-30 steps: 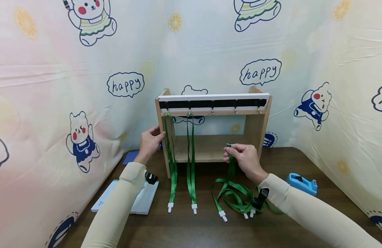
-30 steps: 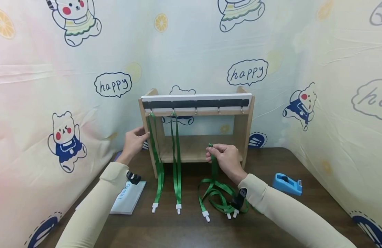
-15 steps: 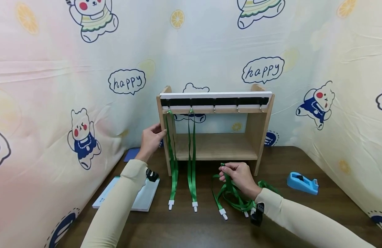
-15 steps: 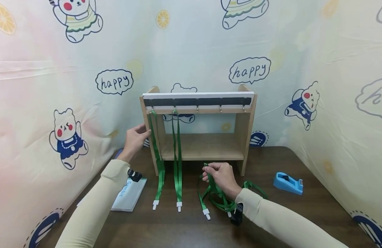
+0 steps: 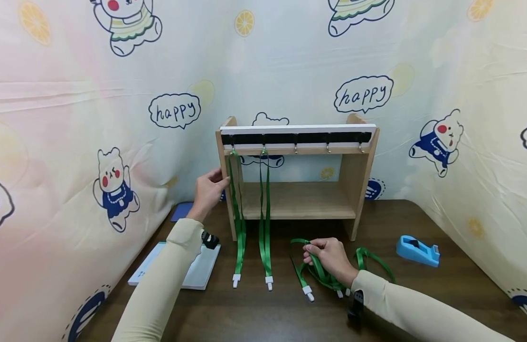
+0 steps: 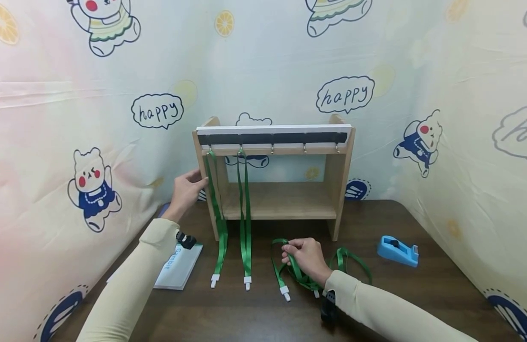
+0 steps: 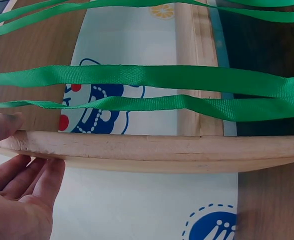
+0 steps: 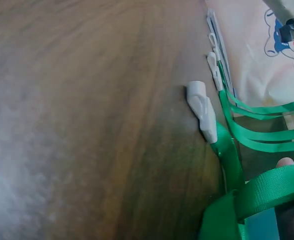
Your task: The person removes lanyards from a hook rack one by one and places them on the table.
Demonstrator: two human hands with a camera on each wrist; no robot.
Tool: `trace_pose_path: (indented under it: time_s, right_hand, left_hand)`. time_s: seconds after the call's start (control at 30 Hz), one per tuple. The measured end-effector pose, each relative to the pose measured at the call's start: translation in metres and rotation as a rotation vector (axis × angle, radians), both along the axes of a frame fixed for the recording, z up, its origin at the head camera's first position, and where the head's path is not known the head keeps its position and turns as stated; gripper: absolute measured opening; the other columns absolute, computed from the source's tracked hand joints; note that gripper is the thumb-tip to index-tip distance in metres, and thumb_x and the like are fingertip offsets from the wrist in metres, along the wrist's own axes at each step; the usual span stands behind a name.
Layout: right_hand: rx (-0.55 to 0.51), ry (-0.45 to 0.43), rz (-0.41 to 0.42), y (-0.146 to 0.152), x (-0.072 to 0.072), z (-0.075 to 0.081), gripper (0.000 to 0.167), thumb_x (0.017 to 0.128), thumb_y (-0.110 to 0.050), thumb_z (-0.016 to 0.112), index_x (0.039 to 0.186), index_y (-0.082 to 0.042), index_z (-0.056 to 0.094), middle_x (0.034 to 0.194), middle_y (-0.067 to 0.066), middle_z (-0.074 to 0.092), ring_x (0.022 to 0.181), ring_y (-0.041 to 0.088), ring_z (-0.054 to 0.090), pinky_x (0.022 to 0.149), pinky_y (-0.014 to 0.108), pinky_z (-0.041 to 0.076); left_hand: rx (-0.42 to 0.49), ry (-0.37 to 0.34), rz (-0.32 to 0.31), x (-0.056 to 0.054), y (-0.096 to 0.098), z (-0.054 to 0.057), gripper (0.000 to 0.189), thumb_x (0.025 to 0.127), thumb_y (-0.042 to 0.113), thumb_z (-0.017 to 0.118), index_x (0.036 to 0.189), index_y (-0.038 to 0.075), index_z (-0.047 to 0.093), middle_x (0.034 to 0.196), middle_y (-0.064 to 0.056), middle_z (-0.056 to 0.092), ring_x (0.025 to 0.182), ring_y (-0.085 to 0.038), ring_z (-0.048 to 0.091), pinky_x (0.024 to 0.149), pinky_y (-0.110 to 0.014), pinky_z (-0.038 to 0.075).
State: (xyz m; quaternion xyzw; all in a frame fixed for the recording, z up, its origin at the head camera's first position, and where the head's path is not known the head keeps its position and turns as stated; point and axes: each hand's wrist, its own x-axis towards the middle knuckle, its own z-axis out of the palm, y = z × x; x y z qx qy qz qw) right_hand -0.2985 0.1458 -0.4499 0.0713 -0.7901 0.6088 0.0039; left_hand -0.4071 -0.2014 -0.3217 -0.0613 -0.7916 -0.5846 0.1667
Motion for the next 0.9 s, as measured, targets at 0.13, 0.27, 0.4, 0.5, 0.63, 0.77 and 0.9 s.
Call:
trace_pose_path:
  time_s: [0.13,0.27,0.4,0.5,0.63,0.77,0.9]
  right_hand:
    - [0.037,-0.004,-0.011,0.000,-0.001,-0.005,0.022,0.095,-0.013,0.070,0.106,0.006,0.076,0.091,0.018,0.079,0.077,0.026,0.078,0.068,0.030,0.064]
    - [0.096,0.005,-0.034,-0.001,-0.002,-0.009,0.020,0.094,-0.012,0.071,0.104,0.002,0.079,0.091,0.012,0.080,0.080,0.025,0.079,0.069,0.025,0.063]
    - [0.142,-0.004,-0.067,-0.001,-0.001,-0.011,0.017,0.093,-0.012,0.072,0.104,-0.002,0.080,0.090,0.009,0.081,0.082,0.021,0.079,0.068,0.024,0.062]
    - [0.180,-0.018,-0.076,-0.001,0.000,-0.013,0.015,0.092,-0.012,0.072,0.103,-0.004,0.081,0.089,0.007,0.081,0.081,0.019,0.078,0.068,0.026,0.063]
    - [0.263,-0.013,-0.084,-0.001,0.002,-0.014,0.013,0.090,-0.016,0.076,0.101,-0.012,0.082,0.088,0.003,0.081,0.084,0.015,0.077,0.073,0.028,0.062]
    - [0.349,0.042,-0.100,0.000,0.002,-0.012,0.014,0.089,-0.024,0.078,0.102,-0.022,0.083,0.098,-0.002,0.081,0.097,0.014,0.075,0.080,0.032,0.061]
    - [0.294,0.060,-0.063,0.003,0.001,-0.005,0.019,0.091,-0.020,0.076,0.109,-0.017,0.081,0.101,0.002,0.081,0.095,0.018,0.076,0.079,0.034,0.063]
  left_hand:
    - [-0.001,0.003,0.002,0.001,0.000,0.001,0.053,0.098,0.024,0.069,0.147,0.012,0.054,0.140,-0.013,0.063,0.126,-0.026,0.061,0.106,-0.043,0.054]
    - [-0.004,0.002,0.002,0.000,0.001,0.003,0.053,0.098,0.025,0.069,0.147,0.012,0.054,0.140,-0.013,0.063,0.127,-0.026,0.062,0.107,-0.043,0.053]
    - [-0.005,0.007,0.001,0.000,0.001,0.004,0.053,0.098,0.025,0.068,0.147,0.012,0.054,0.141,-0.013,0.063,0.127,-0.026,0.061,0.108,-0.043,0.053]
    - [-0.005,0.005,0.001,0.000,0.001,0.004,0.052,0.098,0.025,0.068,0.147,0.012,0.054,0.141,-0.013,0.063,0.127,-0.027,0.061,0.108,-0.043,0.053]
    - [-0.003,-0.001,0.000,0.001,0.001,0.003,0.052,0.098,0.024,0.068,0.147,0.012,0.054,0.141,-0.014,0.062,0.127,-0.027,0.062,0.108,-0.043,0.052]
    - [0.000,-0.001,0.000,0.001,0.000,0.001,0.052,0.098,0.024,0.068,0.147,0.011,0.054,0.141,-0.014,0.062,0.127,-0.027,0.061,0.108,-0.044,0.053]
    - [-0.001,-0.001,-0.001,0.001,0.000,0.001,0.053,0.098,0.024,0.068,0.146,0.011,0.054,0.141,-0.014,0.063,0.127,-0.026,0.061,0.107,-0.043,0.053]
